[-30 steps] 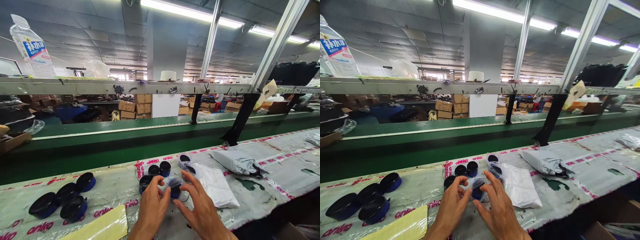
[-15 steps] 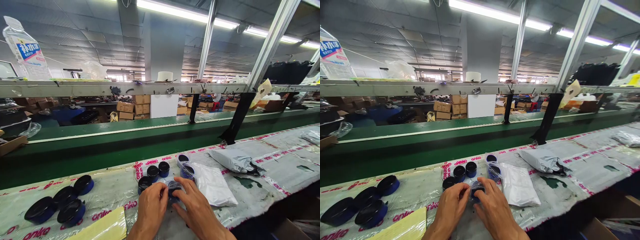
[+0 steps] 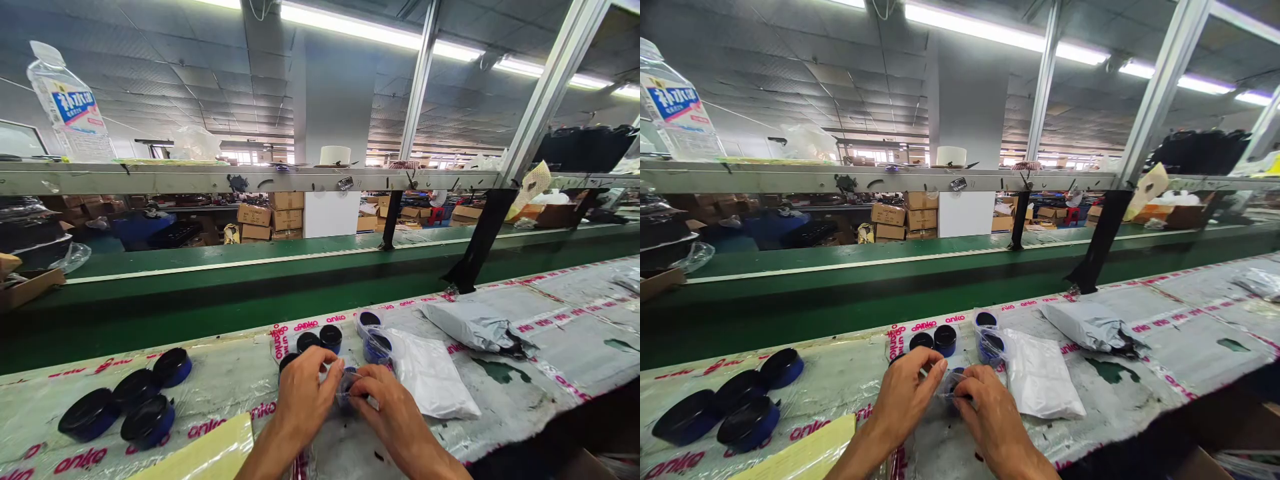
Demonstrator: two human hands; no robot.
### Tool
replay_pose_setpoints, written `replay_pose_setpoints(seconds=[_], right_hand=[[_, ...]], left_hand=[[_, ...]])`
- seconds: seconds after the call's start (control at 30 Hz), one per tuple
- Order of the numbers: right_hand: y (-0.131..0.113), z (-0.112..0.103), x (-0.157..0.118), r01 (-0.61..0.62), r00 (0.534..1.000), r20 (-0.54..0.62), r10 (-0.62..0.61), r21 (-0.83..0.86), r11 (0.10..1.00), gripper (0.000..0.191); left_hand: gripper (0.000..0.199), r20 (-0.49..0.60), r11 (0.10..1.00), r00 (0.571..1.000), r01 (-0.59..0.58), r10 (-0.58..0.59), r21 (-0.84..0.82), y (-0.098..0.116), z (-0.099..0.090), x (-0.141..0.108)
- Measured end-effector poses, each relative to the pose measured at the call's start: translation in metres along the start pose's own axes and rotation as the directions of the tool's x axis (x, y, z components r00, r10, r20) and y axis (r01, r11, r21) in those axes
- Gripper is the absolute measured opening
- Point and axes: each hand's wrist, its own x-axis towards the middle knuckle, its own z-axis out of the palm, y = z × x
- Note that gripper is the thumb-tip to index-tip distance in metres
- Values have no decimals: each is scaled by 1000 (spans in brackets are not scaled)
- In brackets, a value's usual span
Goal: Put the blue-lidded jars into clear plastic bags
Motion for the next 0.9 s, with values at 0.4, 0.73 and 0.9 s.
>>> replay_pose_setpoints(seconds=[0.4,0.73,0.9], right_hand=[[-1,-67,59,-251,959,-70,275,245,936,33],[23,-30,141,-91,992,-100,79,-115,989,18],[25,-9,140,-46,993,86,79,-326,944,12]], left_hand=[[46,208,892,978,-80,-15,445,-15,19,73],[53,144,907,988,-105,50,407,1,12,31],[55,205,896,978,-129,43,425,-1,18,7]])
